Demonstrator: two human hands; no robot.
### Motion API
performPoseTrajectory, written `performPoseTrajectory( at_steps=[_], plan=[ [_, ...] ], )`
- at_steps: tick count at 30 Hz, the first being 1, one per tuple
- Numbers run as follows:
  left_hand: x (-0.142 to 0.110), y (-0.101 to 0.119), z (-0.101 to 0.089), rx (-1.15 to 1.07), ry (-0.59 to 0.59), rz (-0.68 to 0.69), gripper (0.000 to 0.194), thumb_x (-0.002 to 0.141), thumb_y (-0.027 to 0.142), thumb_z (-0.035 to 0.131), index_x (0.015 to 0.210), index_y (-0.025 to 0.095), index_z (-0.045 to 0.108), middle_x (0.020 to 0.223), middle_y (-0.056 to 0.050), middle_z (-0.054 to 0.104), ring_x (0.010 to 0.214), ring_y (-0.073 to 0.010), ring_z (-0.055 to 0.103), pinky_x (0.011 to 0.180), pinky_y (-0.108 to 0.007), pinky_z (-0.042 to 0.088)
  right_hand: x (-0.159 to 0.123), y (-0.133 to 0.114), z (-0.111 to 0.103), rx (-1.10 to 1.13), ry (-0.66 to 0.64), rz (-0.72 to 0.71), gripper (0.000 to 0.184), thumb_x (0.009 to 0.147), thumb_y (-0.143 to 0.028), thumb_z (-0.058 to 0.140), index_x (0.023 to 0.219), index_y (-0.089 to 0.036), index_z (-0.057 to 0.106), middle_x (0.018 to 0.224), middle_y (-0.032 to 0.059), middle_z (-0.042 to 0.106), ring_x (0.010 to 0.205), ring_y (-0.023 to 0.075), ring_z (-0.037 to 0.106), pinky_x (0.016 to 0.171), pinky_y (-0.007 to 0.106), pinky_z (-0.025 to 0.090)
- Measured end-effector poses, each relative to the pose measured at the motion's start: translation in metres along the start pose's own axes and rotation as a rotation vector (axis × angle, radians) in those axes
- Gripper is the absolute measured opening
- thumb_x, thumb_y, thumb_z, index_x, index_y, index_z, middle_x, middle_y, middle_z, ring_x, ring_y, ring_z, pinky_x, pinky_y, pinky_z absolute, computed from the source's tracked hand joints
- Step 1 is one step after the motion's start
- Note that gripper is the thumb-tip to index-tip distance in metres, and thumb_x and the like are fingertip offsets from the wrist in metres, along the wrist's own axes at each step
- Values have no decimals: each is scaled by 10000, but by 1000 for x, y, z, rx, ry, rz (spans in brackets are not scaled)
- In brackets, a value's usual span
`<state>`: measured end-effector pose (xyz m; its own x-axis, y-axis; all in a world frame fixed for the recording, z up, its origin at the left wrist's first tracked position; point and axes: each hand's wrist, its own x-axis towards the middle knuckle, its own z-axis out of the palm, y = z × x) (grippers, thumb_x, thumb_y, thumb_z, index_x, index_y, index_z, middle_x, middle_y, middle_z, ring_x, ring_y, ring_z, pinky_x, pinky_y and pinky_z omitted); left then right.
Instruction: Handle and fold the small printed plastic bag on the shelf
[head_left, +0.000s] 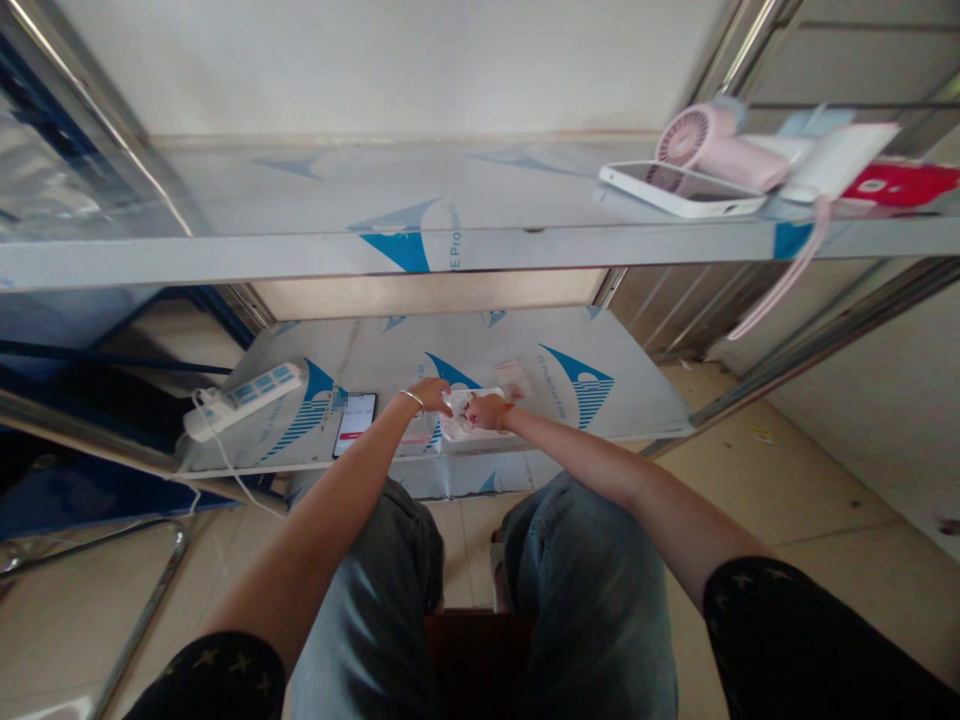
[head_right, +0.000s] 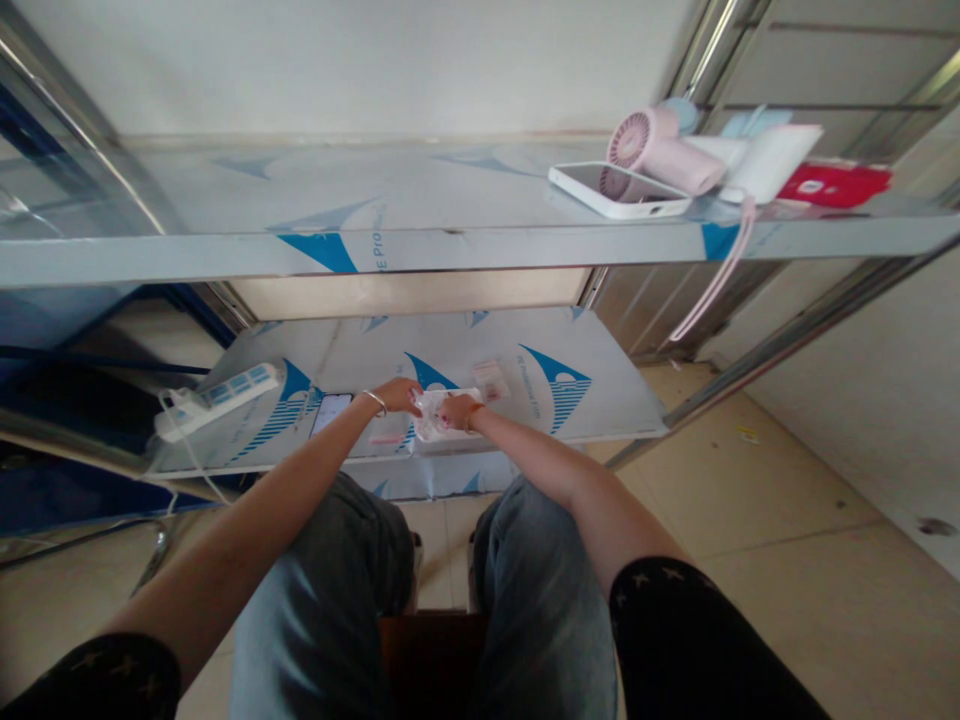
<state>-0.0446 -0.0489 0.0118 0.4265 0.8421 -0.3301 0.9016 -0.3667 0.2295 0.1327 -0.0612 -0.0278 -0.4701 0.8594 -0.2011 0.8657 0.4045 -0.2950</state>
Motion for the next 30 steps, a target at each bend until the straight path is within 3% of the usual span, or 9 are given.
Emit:
performPoseTrajectory(
  at_steps=[3, 9, 15, 23, 30],
  plan=[
    [0, 0, 0, -8, -3, -8, 552, 644, 341, 752, 1147, 162, 614, 1056, -64, 665, 974, -211, 604, 789, -235, 441, 3, -3, 8, -105, -156, -183, 74, 702, -54, 637, 728, -96, 692, 946, 137, 693, 836, 158, 596, 717, 229, 407],
    [-2, 1, -1, -12, -4, -9, 556, 648, 316, 752, 1155, 141, 607, 1062, -76, 664, 985, -211, 601, 818, -239, 434, 6, -8, 23, -264, -150, -311, 228, 805, 20, 454, 845, -47, 669, 1080, 225, 634, 996, 181, 565, 903, 312, 375],
    [-2, 1, -1, -18, -9, -4, 554, 646, 306, 754, 1152, 130, 613, 1053, -85, 666, 986, -222, 602, 811, -243, 435, 8, -5, 30, -271, -172, -298, 286, 819, 7, 414, 917, -71, 671, 1134, 228, 610, 1071, 222, 545, 984, 367, 333],
    [-2, 2, -2, -1, -5, -4, 554, 651, 317, 756, 1153, 138, 607, 1039, -72, 672, 972, -207, 609, 789, -226, 440, 17, -1, 40, -210, -108, -273, 307, 803, -6, 420, 949, -101, 673, 1150, 201, 611, 1125, 220, 529, 1014, 382, 331],
    [-3, 3, -2, 13, 0, 9, 537, 644, 321, 752, 1138, 159, 616, 1042, -69, 675, 973, -208, 606, 791, -231, 444, 10, -9, 29, -185, -151, -246, 258, 792, 34, 428, 843, -55, 665, 1098, 214, 636, 1028, 196, 572, 967, 322, 360]
  ],
)
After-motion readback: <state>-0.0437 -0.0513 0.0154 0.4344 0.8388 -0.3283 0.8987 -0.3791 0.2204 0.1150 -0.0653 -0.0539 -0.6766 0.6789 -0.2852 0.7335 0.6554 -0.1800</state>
